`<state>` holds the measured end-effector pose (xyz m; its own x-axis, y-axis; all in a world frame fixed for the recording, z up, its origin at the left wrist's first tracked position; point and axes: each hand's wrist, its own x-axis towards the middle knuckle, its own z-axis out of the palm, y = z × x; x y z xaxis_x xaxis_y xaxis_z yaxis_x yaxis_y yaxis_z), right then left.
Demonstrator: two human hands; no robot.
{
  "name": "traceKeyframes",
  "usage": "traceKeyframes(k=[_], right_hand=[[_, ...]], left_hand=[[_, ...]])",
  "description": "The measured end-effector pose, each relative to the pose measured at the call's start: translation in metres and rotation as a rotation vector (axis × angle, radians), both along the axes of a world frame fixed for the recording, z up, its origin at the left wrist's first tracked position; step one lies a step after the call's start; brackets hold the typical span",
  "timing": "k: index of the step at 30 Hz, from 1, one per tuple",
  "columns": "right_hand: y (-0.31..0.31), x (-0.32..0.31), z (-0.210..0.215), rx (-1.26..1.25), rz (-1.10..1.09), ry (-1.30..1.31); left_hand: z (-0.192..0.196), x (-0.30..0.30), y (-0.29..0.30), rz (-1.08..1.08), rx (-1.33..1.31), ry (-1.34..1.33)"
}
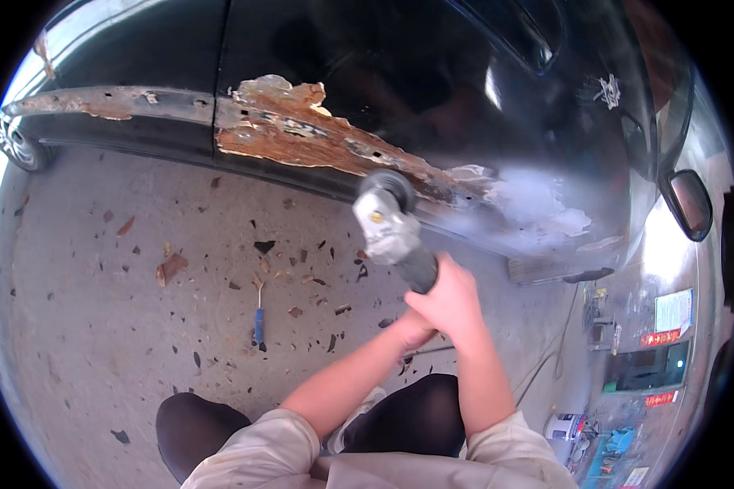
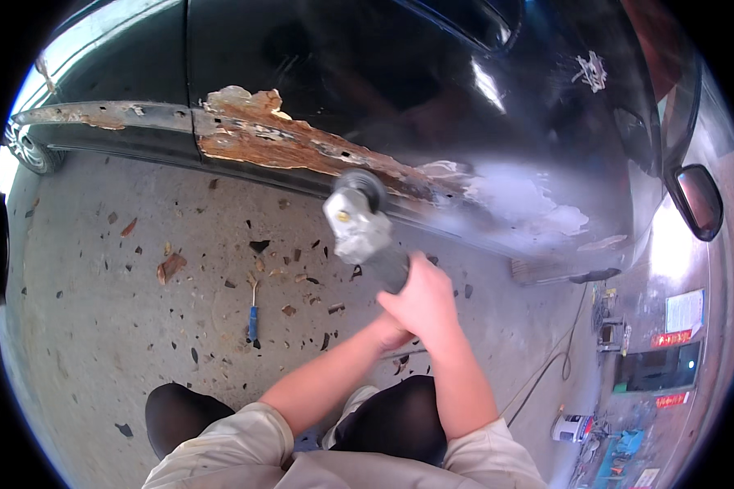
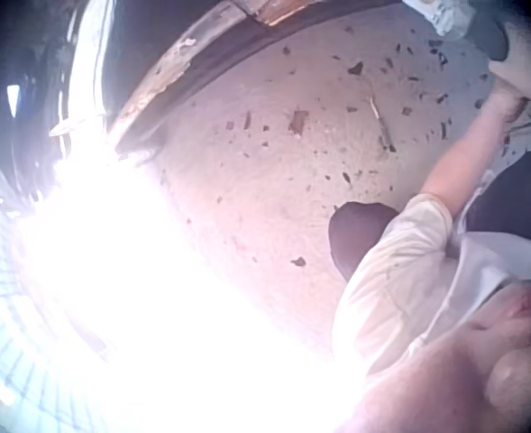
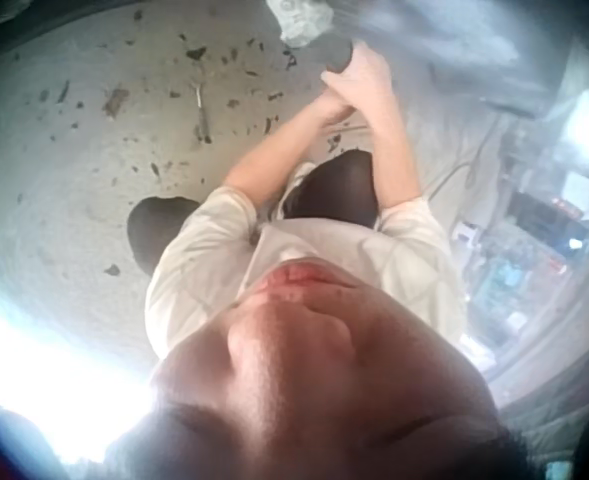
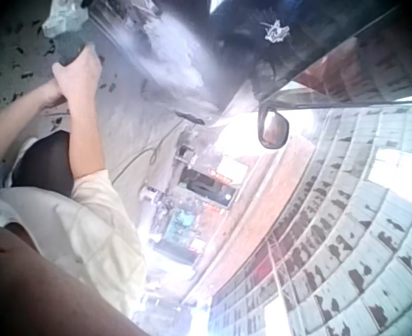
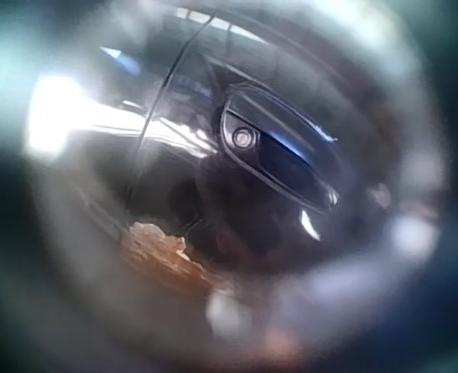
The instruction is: The person uses an angle grinder to remove rust and paint from the side of a black car door. Sparks fly as the tool grinds away the corroded surface, revealing bare metal underneath.
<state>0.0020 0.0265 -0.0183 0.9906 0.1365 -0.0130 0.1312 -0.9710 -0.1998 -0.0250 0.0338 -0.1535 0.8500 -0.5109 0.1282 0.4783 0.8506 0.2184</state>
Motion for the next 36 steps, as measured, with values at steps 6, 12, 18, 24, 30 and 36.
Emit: traceKeyframes(k=[6,12,18,24,30,36], right_hand=[[-0.005,-0.006,0.003,0.057,-0.044,0.024],[0.002,0.002,-0.001,-0.017,-0.021,0.018],[-0.01,-0.005,0.009,0.015,-0.058,0.039],[-0.017,-0.006,0.004,0.056,-0.06,0.032],[-0.017,0.003,-0.007,-0.056,-0.039,0.069],[-0.024,-0.004,0.016,-0.004,-0.112,0.123]], left_hand=[[-0.006,-0.006,-0.003,-0.006,0.048,-0.059],[-0.017,0.003,-0.009,-0.067,0.0,-0.093],[-0.009,-0.009,-0.021,-0.05,-0.012,-0.063],[-0.018,-0.012,-0.031,-0.031,0.038,-0.053],[-0.019,-0.003,-0.022,-0.06,-0.02,-0.044],[-0.011,-0.01,-0.04,0.012,0.098,-0.052]])
